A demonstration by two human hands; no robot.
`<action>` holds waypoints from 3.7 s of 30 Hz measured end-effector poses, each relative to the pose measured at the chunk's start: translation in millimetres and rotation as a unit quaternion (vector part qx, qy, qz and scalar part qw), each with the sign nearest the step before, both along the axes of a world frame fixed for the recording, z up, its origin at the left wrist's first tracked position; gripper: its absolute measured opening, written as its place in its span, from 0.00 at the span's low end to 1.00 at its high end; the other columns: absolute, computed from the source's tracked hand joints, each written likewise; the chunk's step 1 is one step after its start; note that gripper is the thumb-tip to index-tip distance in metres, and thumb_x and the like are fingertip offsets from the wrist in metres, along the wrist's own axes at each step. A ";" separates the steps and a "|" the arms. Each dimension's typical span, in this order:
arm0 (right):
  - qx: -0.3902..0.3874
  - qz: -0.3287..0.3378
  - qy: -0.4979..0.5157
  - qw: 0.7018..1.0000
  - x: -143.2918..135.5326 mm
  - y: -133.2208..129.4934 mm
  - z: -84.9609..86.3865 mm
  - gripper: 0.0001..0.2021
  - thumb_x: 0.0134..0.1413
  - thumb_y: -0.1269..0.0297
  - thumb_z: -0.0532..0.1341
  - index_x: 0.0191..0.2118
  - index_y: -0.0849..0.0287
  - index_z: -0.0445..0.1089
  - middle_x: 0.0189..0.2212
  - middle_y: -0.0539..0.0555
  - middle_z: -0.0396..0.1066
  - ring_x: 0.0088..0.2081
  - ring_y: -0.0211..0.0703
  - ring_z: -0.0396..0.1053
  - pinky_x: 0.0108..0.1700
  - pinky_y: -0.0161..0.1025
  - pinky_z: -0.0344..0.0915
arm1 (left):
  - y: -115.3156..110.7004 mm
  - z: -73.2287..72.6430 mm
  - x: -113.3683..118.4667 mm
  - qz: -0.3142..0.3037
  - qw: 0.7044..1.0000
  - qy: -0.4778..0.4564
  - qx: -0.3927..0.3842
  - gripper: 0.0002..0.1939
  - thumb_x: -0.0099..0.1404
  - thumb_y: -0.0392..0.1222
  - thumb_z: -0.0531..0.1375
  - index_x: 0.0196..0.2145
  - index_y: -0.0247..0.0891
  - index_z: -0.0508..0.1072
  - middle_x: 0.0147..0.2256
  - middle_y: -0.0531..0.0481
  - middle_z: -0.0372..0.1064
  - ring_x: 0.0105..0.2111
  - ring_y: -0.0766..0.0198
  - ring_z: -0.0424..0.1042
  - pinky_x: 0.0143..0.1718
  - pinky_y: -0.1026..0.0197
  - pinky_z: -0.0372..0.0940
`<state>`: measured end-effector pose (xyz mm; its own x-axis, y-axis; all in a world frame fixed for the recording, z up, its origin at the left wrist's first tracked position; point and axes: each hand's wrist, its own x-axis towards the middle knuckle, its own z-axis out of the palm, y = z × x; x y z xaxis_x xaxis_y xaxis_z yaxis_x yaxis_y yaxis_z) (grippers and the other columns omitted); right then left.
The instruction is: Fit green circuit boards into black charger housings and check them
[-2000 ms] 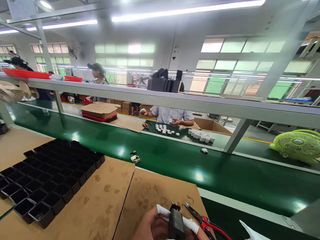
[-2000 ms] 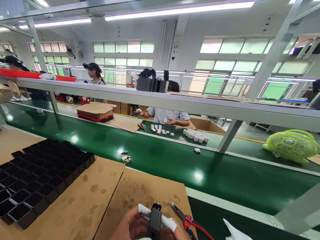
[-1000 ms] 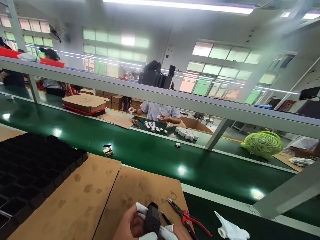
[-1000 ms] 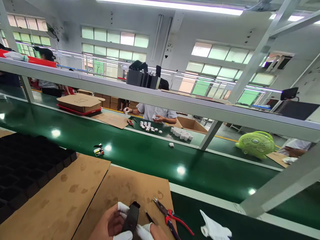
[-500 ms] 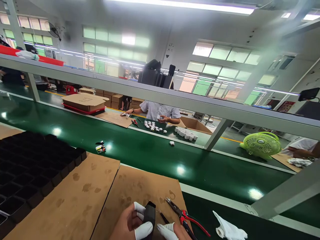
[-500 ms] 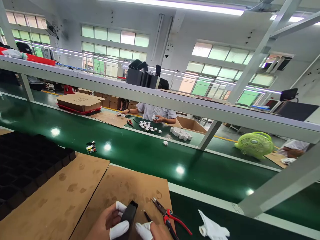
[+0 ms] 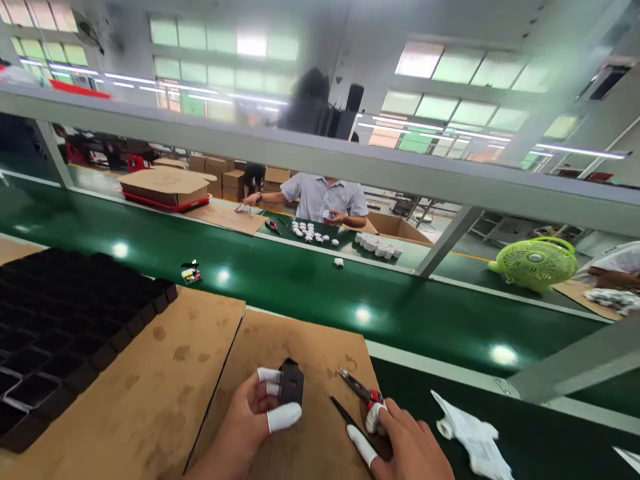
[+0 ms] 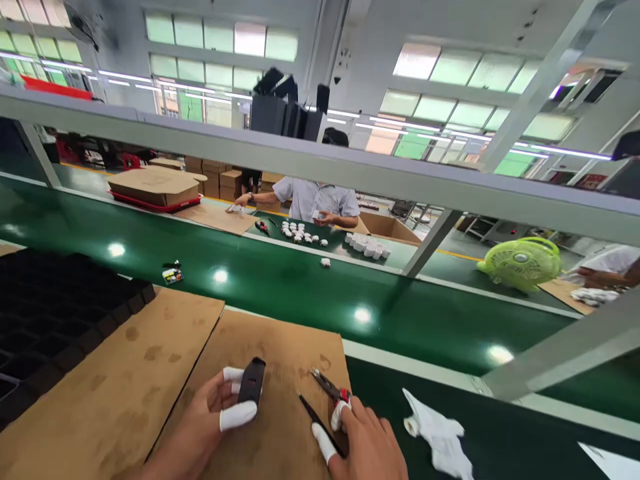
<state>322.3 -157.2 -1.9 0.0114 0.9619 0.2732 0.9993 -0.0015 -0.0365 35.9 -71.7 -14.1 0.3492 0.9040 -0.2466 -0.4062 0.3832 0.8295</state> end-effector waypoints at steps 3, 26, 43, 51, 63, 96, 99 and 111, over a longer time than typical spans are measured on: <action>-0.097 0.004 0.035 0.995 -10.6 -5.5 18.0 0.07 0.70 0.62 0.63 0.37 0.51 0.75 0.44 0.57 0.84 0.47 0.57 0.82 0.47 0.47 0.71 | -2.2 17.5 -2.8 0.025 0.999 0.033 -0.012 0.36 0.39 0.52 0.89 0.43 0.39 0.83 0.46 0.41 0.85 0.48 0.48 0.81 0.56 0.53 0.74; -0.087 0.010 0.187 0.978 -39.8 5.5 10.6 0.07 0.74 0.64 0.59 0.41 0.53 0.72 0.43 0.58 0.77 0.45 0.58 0.73 0.50 0.56 0.66 | -5.5 38.0 -6.1 0.069 0.993 0.073 -0.055 0.38 0.33 0.44 0.88 0.42 0.39 0.81 0.44 0.47 0.84 0.46 0.57 0.80 0.53 0.59 0.75; 0.036 0.126 0.326 0.936 -77.1 -13.5 45.1 0.11 0.82 0.68 0.57 0.54 0.53 0.78 0.27 0.45 0.69 0.26 0.40 0.64 0.29 0.38 0.61 | -16.3 21.3 -4.7 0.030 0.986 0.153 0.049 0.27 0.46 0.42 0.84 0.38 0.40 0.75 0.37 0.50 0.80 0.35 0.61 0.79 0.38 0.63 0.78; 0.150 0.146 0.253 0.945 -83.9 -12.2 44.7 0.09 0.77 0.74 0.62 0.48 0.55 0.79 0.23 0.43 0.64 0.23 0.37 0.57 0.28 0.39 0.57 | -23.5 17.2 -3.4 0.029 0.972 0.212 0.099 0.24 0.52 0.48 0.83 0.39 0.42 0.77 0.37 0.47 0.83 0.34 0.58 0.81 0.36 0.61 0.77; 0.162 0.143 0.198 0.956 -85.1 -13.6 38.4 0.06 0.77 0.73 0.63 0.47 0.60 0.78 0.24 0.44 0.65 0.25 0.39 0.53 0.28 0.41 0.56 | -23.9 21.6 -2.1 0.045 0.955 0.270 0.111 0.29 0.46 0.51 0.85 0.38 0.42 0.77 0.38 0.48 0.81 0.37 0.55 0.81 0.38 0.58 0.78; 0.009 0.136 0.239 0.961 -99.8 -10.6 16.1 0.14 0.80 0.72 0.56 0.37 0.54 0.68 0.32 0.48 0.72 0.27 0.40 0.67 0.29 0.41 0.53 | -15.1 16.2 3.4 0.028 0.984 0.172 0.025 0.32 0.54 0.62 0.83 0.40 0.42 0.73 0.36 0.55 0.72 0.33 0.63 0.72 0.30 0.64 0.67; 0.059 0.145 0.197 0.968 -96.2 -10.6 15.5 0.16 0.79 0.73 0.55 0.34 0.54 0.66 0.29 0.48 0.69 0.25 0.40 0.61 0.28 0.43 0.49 | -15.5 20.1 3.3 0.034 0.987 0.158 0.014 0.33 0.52 0.60 0.84 0.43 0.41 0.75 0.38 0.53 0.74 0.34 0.61 0.75 0.32 0.62 0.71; 0.130 0.164 0.242 0.947 -96.3 -13.4 22.0 0.15 0.81 0.69 0.58 0.38 0.57 0.77 0.27 0.47 0.70 0.26 0.38 0.63 0.30 0.39 0.55 | -22.7 35.3 -3.7 0.005 0.995 0.099 -0.007 0.29 0.57 0.56 0.82 0.49 0.40 0.81 0.56 0.41 0.84 0.55 0.41 0.85 0.53 0.48 0.83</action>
